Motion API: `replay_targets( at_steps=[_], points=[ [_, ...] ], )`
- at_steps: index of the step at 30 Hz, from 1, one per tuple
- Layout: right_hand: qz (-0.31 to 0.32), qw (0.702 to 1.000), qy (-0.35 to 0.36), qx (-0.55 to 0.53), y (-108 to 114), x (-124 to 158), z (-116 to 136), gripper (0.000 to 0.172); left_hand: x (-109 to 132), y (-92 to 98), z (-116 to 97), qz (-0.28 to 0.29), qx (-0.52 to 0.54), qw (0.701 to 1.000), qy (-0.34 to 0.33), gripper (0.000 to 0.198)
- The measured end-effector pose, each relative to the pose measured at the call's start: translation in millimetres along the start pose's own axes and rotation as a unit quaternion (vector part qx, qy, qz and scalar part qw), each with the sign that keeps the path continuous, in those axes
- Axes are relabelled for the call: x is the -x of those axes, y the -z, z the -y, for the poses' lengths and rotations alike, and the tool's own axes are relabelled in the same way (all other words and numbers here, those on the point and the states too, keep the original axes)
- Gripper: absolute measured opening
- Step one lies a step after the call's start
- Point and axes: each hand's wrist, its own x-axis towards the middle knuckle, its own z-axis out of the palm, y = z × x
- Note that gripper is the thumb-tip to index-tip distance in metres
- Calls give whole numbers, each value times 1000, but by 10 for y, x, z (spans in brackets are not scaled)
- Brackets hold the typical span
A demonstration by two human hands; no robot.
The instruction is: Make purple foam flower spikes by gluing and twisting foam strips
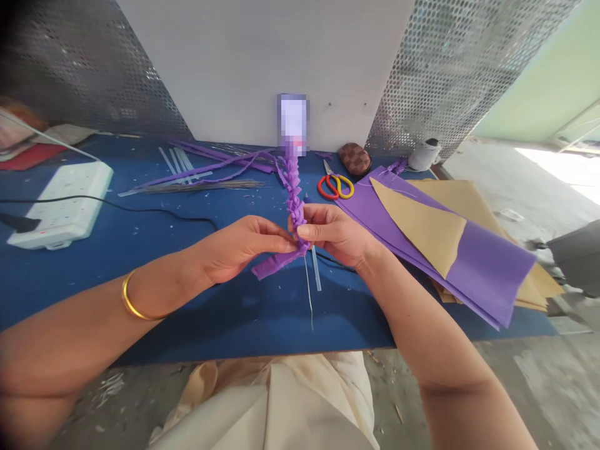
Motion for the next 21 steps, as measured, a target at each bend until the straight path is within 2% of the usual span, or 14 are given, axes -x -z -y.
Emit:
replay_targets(
  at_steps=[5,14,21],
  points=[
    [-39,999,-7,3,-42,3,2,21,2,-8,30,-18,-14,1000,-2,11],
    [-123,986,53,96,-94,-43,-39,20,2,-50,36,-74,-8,997,7,12],
    [-172,968,64,173,-142,-61,-54,27,-15,-20,59,-58,2,998,4,15]
  ],
)
